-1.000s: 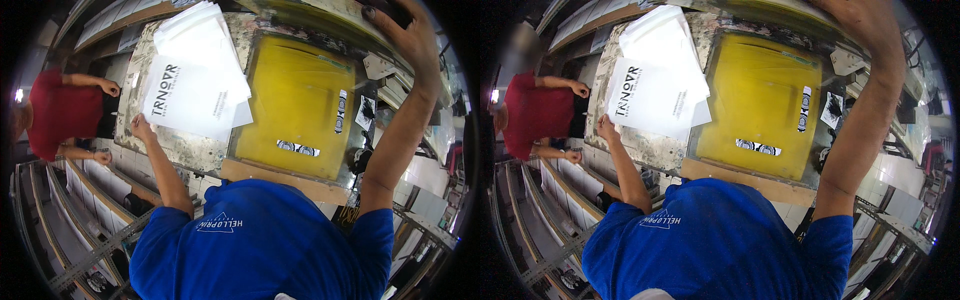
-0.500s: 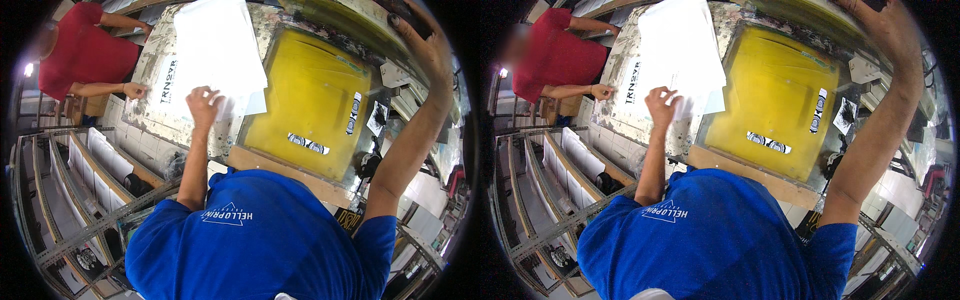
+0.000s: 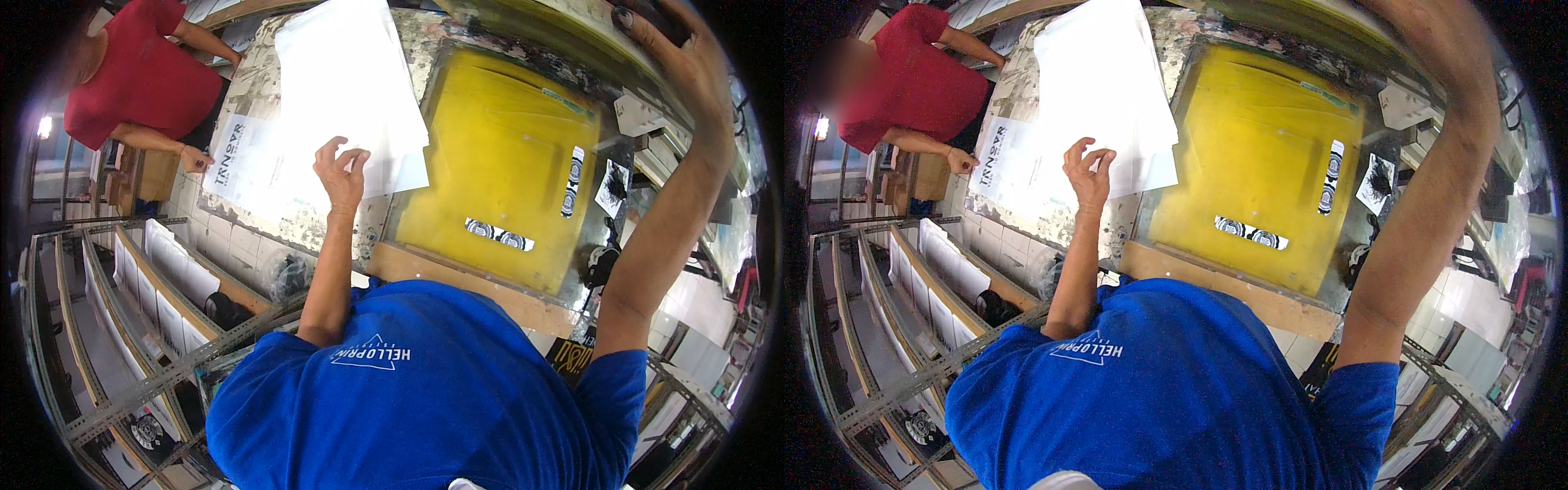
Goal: The person performs screen printing by placing sheets of paper on a printing board, lowering a screen, and using a squeegee to apply ink. The person repeats this process for several sheets, while another person assists by moving the printed papers to a drying rack.
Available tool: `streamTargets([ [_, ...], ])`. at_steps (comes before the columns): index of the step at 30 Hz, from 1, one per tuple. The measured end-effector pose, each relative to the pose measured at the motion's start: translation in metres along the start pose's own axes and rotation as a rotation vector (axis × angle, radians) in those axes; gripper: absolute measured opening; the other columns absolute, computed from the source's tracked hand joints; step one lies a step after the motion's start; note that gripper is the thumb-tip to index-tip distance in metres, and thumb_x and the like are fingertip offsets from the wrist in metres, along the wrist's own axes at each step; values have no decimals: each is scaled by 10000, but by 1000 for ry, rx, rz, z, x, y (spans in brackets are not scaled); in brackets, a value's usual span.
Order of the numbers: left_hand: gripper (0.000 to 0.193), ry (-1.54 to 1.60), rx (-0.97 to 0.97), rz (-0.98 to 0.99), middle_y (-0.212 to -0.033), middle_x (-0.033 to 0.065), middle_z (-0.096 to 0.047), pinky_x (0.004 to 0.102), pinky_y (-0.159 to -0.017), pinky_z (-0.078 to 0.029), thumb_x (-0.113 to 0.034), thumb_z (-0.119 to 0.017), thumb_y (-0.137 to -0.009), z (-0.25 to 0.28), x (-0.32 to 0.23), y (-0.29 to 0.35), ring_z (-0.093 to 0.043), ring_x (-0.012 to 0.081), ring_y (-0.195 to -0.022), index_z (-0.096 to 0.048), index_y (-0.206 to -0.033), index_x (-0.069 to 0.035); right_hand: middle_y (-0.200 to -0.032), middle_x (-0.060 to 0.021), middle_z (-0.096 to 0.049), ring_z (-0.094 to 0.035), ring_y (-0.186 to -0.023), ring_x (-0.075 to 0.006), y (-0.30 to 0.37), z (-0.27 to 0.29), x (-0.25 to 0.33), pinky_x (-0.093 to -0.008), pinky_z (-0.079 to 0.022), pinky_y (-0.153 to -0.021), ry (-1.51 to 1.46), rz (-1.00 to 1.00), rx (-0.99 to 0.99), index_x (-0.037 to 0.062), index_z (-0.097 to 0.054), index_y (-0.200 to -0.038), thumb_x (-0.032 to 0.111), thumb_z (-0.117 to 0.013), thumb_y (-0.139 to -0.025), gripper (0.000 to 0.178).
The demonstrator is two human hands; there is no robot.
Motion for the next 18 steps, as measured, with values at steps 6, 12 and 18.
streamTargets([
  [6,472,-141,574,-152,-1551,107,-482,659,-1156,-211,-489,-676,-933,-20,-29,18,-331,421,-1478,-701,-1311,-208,-1010,-120,-780,-716,-883,-216,4,-7,32,-357,-564,-871,176,15,-32,-19,-749,-1153,251,-856,-769,481],
  [12,635,-86,777,-416,-1629,63,-379,654,-1184,-191,-499,-679,-904,-101,-75,38,-241,396,-1530,-548,-1473,-251,-982,-111,-786,-716,-856,-222,5,-2,30,-375,-550,-883,395,58,-59,21,-769,-1129,290,-864,-762,464],
  [18,673,72,898,-619,-1655,44,-337,614,-1220,-147,-504,-663,-908,-184,-162,49,-192,357,-1555,-501,-1512,-256,-970,-145,-784,-721,-835,-252,1,2,23,-365,-547,-851,376,97,-62,34,-794,-1077,403,-862,-744,501],
])
Point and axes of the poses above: each hand's wrist, its own y-axis away from the middle knuckle, its own z-axis out of the back of the hand, x = y × z, the point moved 3 cm from there along -y, towards the middle knuckle
